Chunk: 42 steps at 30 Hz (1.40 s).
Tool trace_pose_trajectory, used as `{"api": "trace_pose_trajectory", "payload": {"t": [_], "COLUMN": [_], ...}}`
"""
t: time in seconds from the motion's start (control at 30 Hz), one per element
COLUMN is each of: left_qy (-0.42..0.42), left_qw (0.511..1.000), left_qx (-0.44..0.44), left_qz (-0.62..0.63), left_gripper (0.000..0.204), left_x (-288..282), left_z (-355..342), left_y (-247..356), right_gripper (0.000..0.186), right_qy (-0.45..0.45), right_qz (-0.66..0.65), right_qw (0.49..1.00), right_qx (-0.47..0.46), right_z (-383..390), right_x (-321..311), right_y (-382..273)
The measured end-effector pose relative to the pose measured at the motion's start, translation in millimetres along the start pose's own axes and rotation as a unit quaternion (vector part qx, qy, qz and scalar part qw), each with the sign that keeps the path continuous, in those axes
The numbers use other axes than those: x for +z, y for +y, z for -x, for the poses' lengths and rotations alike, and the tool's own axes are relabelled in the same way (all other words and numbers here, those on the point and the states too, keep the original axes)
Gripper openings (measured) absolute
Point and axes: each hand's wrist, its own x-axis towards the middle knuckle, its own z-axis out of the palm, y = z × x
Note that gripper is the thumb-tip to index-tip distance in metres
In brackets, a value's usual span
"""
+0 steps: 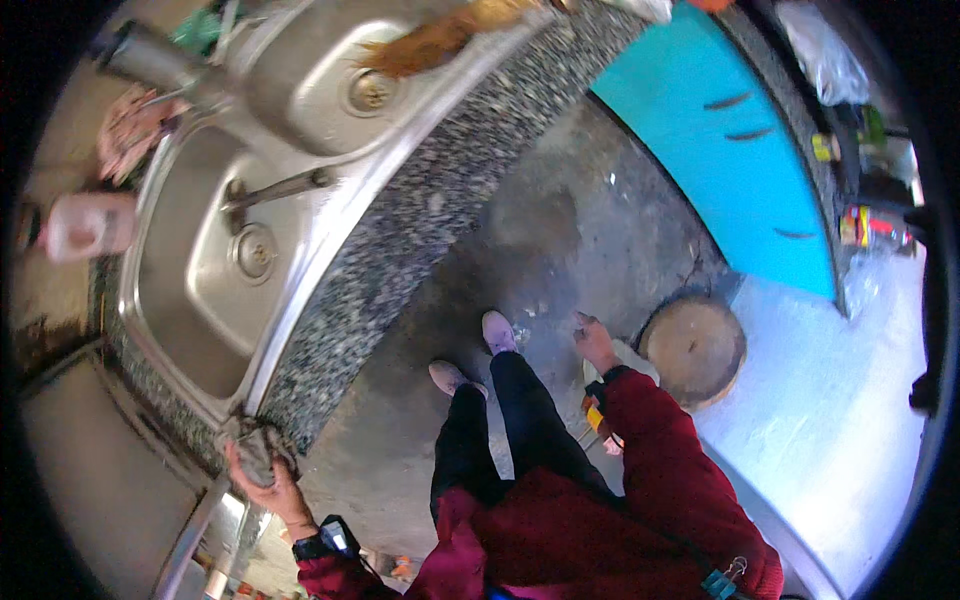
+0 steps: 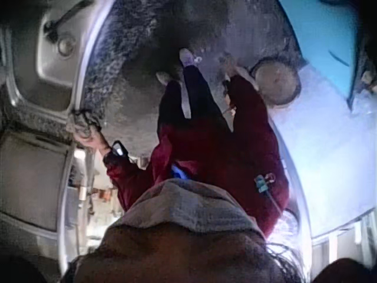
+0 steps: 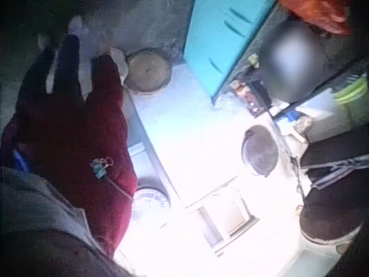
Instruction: The person wipes the stainless steel backsplash above a gas stove with a cloth, then moves to the sink area to wipe the countertop and sink rim. They use a small brush to scrub the sink drain and surrounding edges, then continue wiping the countertop and sink surfaces.
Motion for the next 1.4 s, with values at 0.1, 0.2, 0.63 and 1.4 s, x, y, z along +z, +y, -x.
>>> {"api": "trace_pose_trajectory", "payload": {"t": [0.1, 0.2, 0.63, 1.4], "left_qy": [0.045, 0.024, -0.119, -0.033], "left_qw": [0.994, 0.99, 0.929, 0.949], "left_qx": [0.062, 0.098, 0.272, 0.217], "left_qz": [-0.08, -0.097, -0.223, -0.226], "left_gripper": [0.058, 0.064, 0.066, 0.068], "left_x": [4, -3, 26, 57], "left_z": [-5, -8, -34, -46], "left_y": [-15, -33, 26, 9], "right_gripper": [0.05, 0.048, 0.049, 0.042], "right_qy": [-0.02, -0.028, -0.092, -0.12], "right_qz": [-0.034, -0.038, -0.109, -0.041], "right_qw": [0.996, 0.997, 0.99, 0.992], "right_qx": [0.077, 0.069, 0.019, -0.018], "right_z": [-12, -48, -275, -377], "right_x": [44, 84, 262, 264], "right_y": [8, 14, -37, -64]}}
